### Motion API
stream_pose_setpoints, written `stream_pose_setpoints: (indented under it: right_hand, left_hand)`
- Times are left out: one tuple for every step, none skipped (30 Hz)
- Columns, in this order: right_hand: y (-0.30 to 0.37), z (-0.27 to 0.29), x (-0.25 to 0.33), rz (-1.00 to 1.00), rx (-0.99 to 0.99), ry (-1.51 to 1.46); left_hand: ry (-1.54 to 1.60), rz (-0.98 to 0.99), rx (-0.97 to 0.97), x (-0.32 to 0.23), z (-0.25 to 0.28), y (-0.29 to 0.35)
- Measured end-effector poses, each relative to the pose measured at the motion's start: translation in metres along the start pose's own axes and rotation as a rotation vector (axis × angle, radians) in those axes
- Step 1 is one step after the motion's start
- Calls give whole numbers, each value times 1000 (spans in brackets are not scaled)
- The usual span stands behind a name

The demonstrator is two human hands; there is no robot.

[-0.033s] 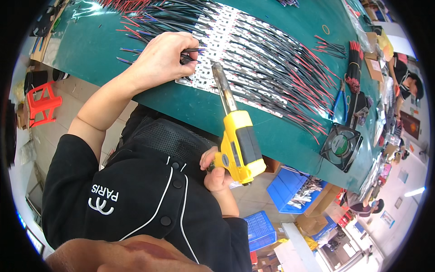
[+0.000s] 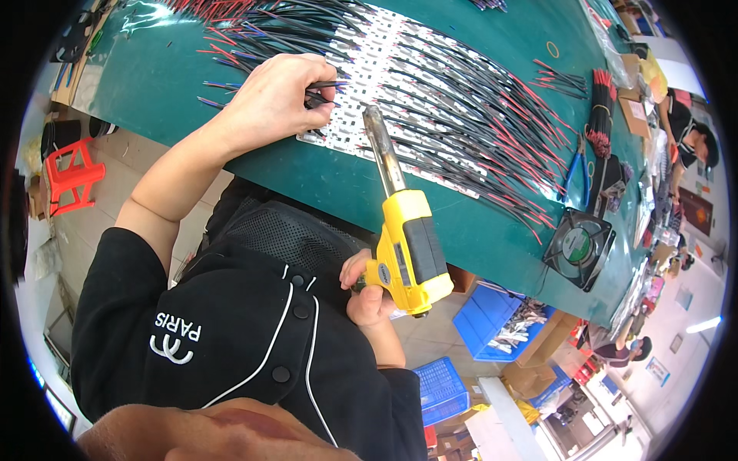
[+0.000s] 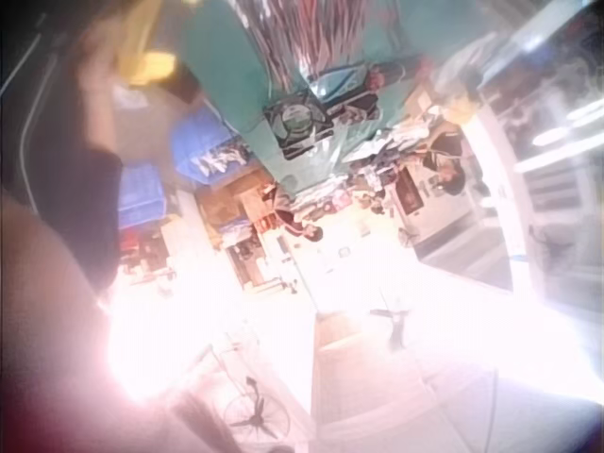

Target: The person aligns wires onto circuit boards by hand while holding a soldering gun.

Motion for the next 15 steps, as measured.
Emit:
stream_pose_setpoints:
  right_hand:
    - [0,2,4,32,-24,-8]
    - [0,2,3,26,-14,-8]
    - [0,3,3,26,-14,-8]
    - [1,3,3,14,-5,-7]
    - [2,3,2,1,5,-6]
    - [2,4,1,0,3,-6]
    - [3,4,0,-8,11,-9]
    - [3,5,-2,-16,18,-13]
    - [3,6,-3,-17,18,-13]
    - [4,7,-5,-22,20,-20]
    - [4,7,-7,-28,22,-28]
    - [5,6,-8,-29,22,-27]
    - [5,6,-9,-36,10,-24]
    - [4,6,-10,-43,-2,-21]
    - [4,7,-11,-44,-3,-22]
  left_hand:
    - [1,0,1,1,0,0]
    - [11,-14,10,2,0,-1]
    - [22,-28,19,3,-1,-1]
    - [22,-28,19,5,0,-2]
    - [77,-11,48,7,0,-2]
    - [134,5,78,8,-1,-3]
    - [135,6,79,9,0,-4]
    - [163,0,92,9,1,-5]
    - [191,-5,105,8,1,-5]
    - [200,-3,107,8,1,-5]
    - [200,-2,108,8,1,-6]
    - [199,-10,108,8,1,-6]
    - [198,-18,109,8,1,-6]
    - [199,-17,109,8,1,-6]
    - [188,-28,104,7,0,-7]
Point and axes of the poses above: each hand's wrist, its own y-axis away from the middle knuckle, its own z-axis out of the back of the hand, x = y × z, the point moved 7 cm from there along -y, towards the middle knuckle, and after that the axes turned 13 degrees about -x, right-handed, at the moved point
